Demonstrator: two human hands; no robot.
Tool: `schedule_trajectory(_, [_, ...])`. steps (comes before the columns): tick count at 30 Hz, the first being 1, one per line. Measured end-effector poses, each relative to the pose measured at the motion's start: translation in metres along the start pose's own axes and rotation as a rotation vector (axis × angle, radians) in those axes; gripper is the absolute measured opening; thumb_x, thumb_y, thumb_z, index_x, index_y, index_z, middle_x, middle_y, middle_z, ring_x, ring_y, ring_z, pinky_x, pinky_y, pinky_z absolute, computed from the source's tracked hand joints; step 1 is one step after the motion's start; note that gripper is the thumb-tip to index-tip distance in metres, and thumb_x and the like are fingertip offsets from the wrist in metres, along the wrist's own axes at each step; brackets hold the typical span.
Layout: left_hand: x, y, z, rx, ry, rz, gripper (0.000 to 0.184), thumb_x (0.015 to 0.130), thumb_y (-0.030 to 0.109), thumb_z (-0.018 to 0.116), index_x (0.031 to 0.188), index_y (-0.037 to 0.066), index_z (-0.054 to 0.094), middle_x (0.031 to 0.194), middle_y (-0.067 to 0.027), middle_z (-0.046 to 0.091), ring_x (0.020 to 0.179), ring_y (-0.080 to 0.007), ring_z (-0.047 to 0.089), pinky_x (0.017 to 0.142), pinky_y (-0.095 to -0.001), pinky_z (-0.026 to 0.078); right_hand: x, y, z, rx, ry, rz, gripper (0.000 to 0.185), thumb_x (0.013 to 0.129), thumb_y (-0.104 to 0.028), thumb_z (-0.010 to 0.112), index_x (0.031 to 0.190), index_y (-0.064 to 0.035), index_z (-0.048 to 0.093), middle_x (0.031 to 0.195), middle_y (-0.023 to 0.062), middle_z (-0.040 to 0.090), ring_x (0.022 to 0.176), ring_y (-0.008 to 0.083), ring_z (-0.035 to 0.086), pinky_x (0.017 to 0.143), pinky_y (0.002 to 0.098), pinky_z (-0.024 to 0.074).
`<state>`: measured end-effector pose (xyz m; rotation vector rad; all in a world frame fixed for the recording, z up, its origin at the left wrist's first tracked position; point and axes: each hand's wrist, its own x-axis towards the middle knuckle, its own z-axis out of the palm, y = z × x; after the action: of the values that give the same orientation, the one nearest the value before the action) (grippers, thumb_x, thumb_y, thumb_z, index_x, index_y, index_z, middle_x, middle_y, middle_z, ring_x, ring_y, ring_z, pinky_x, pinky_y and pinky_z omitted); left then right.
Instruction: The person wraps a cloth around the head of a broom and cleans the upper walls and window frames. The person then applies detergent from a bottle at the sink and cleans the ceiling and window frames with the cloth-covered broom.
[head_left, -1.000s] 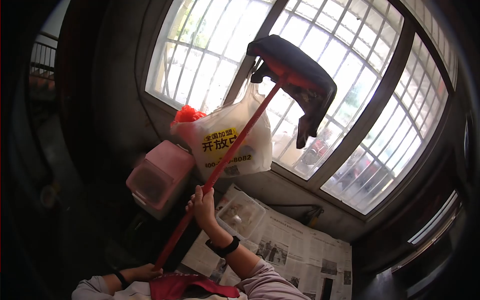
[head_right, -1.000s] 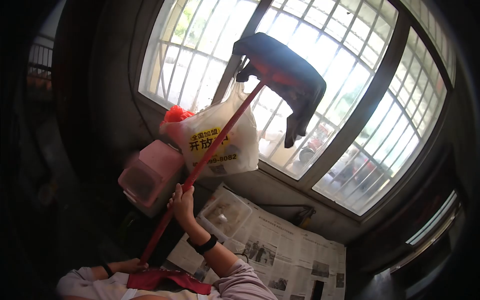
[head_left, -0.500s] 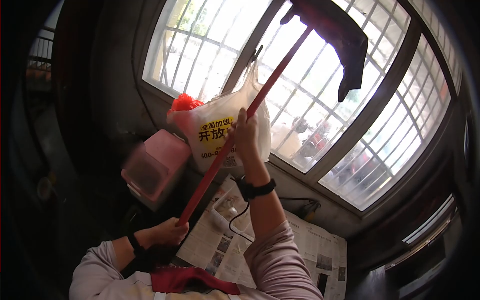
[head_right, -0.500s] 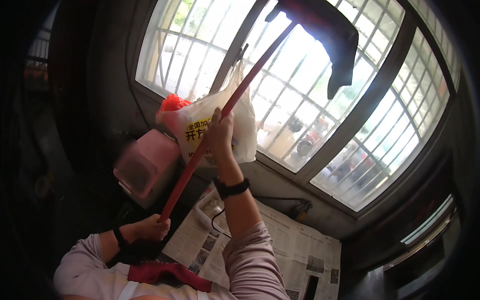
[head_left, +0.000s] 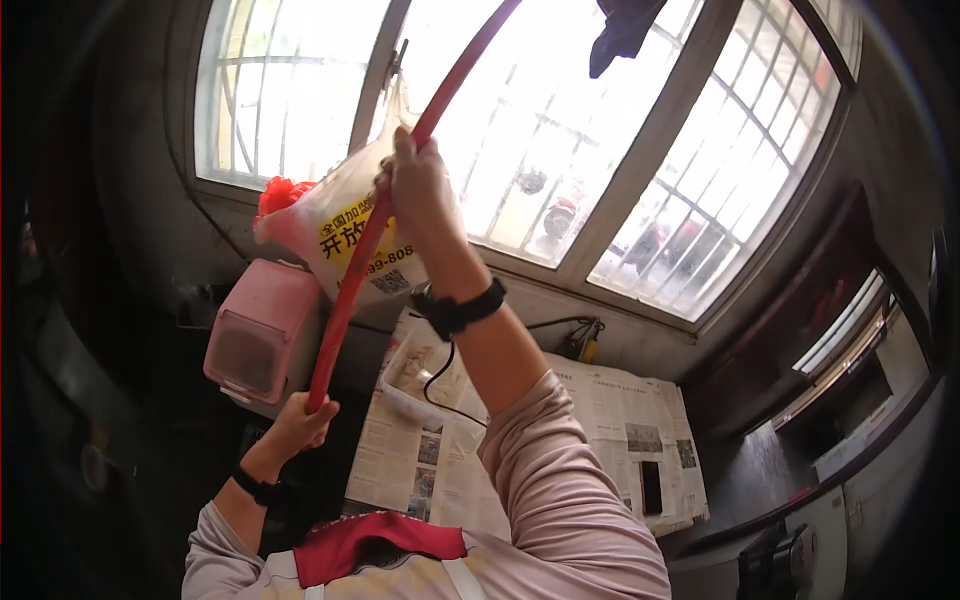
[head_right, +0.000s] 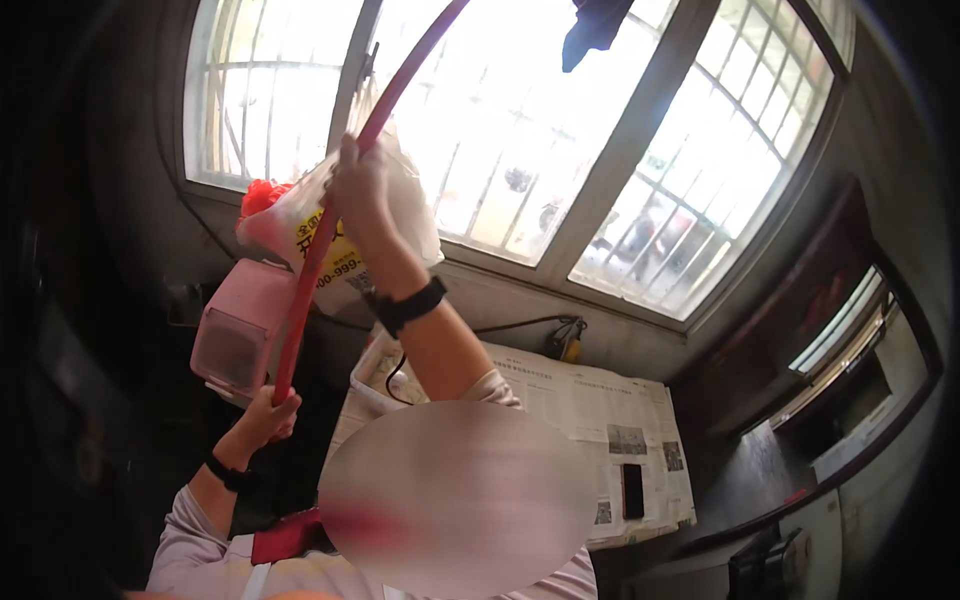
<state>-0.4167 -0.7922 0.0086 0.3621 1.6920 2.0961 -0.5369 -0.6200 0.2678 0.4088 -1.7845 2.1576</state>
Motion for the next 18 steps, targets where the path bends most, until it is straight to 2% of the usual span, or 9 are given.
schedule_trajectory(4, [-0.045, -0.045, -0.036, 0.191, 0.097, -0.087, 0.028, 0.085, 0.02, 0.06, 0.065, 0.011, 0.042, 0.048, 0.0045, 0.039, 0.038, -0.0045, 0.039, 0.036, -0.0205, 0.031, -0.062, 0.049, 0.008, 0.126, -0.023, -0.034, 0.021, 0.093, -0.025, 0.044, 0.093, -0.008, 0.033, 0.058, 0.001, 0.039, 0.04, 0.0109, 0.043, 0.036, 0.0276, 0.0416])
schedule_trajectory(9, [-0.113, -0.102, -0.08, 0.217, 0.12, -0.248, 0.029, 0.084, 0.019, 0.06, 0.061, 0.011, 0.044, 0.05, 0.0046, 0.043, 0.041, -0.0045, 0.041, 0.038, -0.0211, 0.032, -0.132, 0.119, 0.023, 0.231, 0.019, -0.01, 0.02, 0.093, -0.026, 0.045, 0.095, -0.0098, 0.033, 0.059, 0.0005, 0.038, 0.041, 0.01, 0.042, 0.037, 0.0258, 0.0401])
schedule_trajectory(14, [-0.173, -0.134, -0.099, 0.404, 0.171, -0.412, 0.027, 0.081, 0.02, 0.063, 0.061, 0.009, 0.049, 0.051, 0.0047, 0.046, 0.045, -0.0045, 0.044, 0.041, -0.0224, 0.034, -0.183, 0.179, 0.027, 0.355, 0.086, 0.193, 0.019, 0.094, -0.024, 0.046, 0.096, -0.0102, 0.034, 0.063, 0.0003, 0.037, 0.043, 0.009, 0.04, 0.041, 0.0256, 0.0407])
schedule_trajectory(18, [-0.19, -0.144, -0.091, 0.4, 0.165, -0.433, 0.025, 0.081, 0.019, 0.063, 0.062, 0.006, 0.052, 0.052, 0.004, 0.047, 0.046, -0.0052, 0.045, 0.041, -0.0237, 0.034, -0.199, 0.197, 0.016, 0.503, 0.132, 0.387, 0.019, 0.093, -0.026, 0.046, 0.096, -0.0106, 0.034, 0.063, 0.0002, 0.038, 0.044, 0.0087, 0.04, 0.04, 0.0256, 0.0408])
